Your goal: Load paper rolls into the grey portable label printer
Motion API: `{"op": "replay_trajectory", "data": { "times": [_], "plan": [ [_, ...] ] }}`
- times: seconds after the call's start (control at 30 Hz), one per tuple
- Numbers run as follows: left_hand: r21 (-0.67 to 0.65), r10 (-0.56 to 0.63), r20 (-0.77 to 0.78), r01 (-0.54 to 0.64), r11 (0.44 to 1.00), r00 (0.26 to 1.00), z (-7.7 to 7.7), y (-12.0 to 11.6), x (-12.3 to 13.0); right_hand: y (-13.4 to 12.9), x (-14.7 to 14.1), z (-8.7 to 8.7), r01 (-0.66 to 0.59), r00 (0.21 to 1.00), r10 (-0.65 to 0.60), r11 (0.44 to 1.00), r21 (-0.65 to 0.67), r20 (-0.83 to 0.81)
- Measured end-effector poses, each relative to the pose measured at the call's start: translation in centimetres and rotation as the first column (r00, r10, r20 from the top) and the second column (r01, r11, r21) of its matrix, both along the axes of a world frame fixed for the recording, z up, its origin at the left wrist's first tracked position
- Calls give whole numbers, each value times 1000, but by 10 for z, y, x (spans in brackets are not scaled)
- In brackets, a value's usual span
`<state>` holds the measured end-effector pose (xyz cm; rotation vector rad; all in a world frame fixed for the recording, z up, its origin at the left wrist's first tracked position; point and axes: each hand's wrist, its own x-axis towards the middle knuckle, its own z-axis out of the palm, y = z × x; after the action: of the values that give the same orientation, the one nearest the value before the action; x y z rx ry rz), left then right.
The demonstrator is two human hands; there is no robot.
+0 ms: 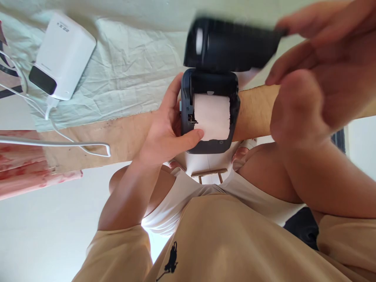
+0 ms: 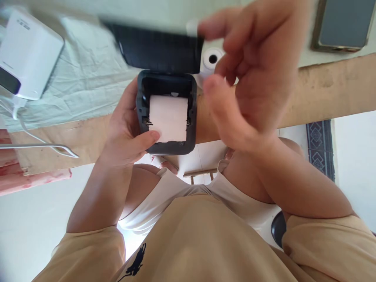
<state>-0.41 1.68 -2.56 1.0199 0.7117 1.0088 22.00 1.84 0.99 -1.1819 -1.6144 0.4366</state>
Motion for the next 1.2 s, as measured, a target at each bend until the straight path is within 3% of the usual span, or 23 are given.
{"op": "replay_trajectory", "data": {
  "times": [0.07,0.1,0.23,0.33,0.4,0.57,0.8,0.93,1.2],
  "plan": [
    [40,-9,13,9,999,1000,-5,2,-1,2,-2,-1,25,989,-5,990,139,-145],
    [48,-10,8,9,999,1000,-6,3,-1,2,-2,-1,28,991,-11,992,127,-134],
    [0,12,-32,-12,1000,999,0,1,0,-4,0,3,-54,997,61,987,-150,42],
    [-54,49,-10,-49,997,999,10,-4,6,-5,3,1,-179,968,231,911,-373,101],
    [-78,81,3,-81,994,997,16,-7,11,-3,6,-3,-225,949,298,865,-448,99],
    [-107,146,-101,-156,982,984,23,-8,17,4,11,-10,-267,920,354,879,-394,166],
    [-163,11,7,-10,987,1000,14,-3,5,8,11,-11,-248,924,336,889,-385,181],
    [-174,12,21,-8,985,1000,14,-3,4,7,11,-13,-240,927,332,882,-405,173],
    [-182,50,-94,-66,981,994,16,-2,7,6,10,-16,-230,926,323,894,-385,196]
  ]
}}
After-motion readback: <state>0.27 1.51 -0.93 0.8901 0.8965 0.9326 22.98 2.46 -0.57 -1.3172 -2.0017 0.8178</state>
